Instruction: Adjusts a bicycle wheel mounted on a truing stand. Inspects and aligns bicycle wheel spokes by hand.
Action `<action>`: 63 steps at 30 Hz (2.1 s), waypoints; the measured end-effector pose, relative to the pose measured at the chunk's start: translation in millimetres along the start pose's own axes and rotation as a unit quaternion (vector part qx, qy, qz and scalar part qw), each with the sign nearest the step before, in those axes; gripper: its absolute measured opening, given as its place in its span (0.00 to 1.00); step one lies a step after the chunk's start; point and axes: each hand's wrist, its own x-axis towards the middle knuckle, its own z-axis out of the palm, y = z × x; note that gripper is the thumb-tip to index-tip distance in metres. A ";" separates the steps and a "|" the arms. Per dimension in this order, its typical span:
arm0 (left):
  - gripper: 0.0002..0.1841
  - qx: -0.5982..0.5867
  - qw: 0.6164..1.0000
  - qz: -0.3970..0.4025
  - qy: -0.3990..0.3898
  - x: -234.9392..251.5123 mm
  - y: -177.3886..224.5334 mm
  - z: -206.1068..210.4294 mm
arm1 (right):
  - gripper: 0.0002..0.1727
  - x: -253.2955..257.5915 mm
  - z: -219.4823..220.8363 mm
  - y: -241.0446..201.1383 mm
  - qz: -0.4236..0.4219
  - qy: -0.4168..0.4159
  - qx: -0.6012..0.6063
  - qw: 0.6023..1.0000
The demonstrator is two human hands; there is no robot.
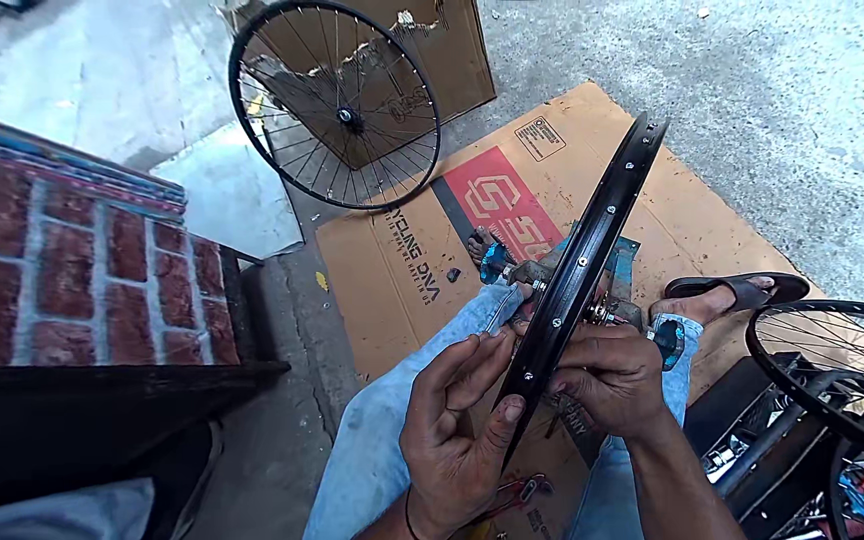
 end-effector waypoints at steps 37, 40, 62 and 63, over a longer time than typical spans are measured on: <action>0.34 0.129 0.984 -0.087 -0.087 61.4 24.2 18.5 | 0.12 -28.2 38.1 -4.8 -0.022 0.076 -0.481 0.873; 0.25 0.138 0.983 -0.074 -0.095 58.6 23.2 23.9 | 0.12 -34.8 19.9 -14.1 -0.015 0.053 -0.493 0.868; 0.20 0.104 0.993 -0.035 -0.037 48.8 13.7 21.8 | 0.20 -3.9 21.5 1.8 0.119 0.163 -0.063 0.977; 0.19 0.110 0.993 -0.028 -0.030 47.4 13.4 22.5 | 0.20 0.8 23.3 0.2 0.110 0.165 -0.047 0.979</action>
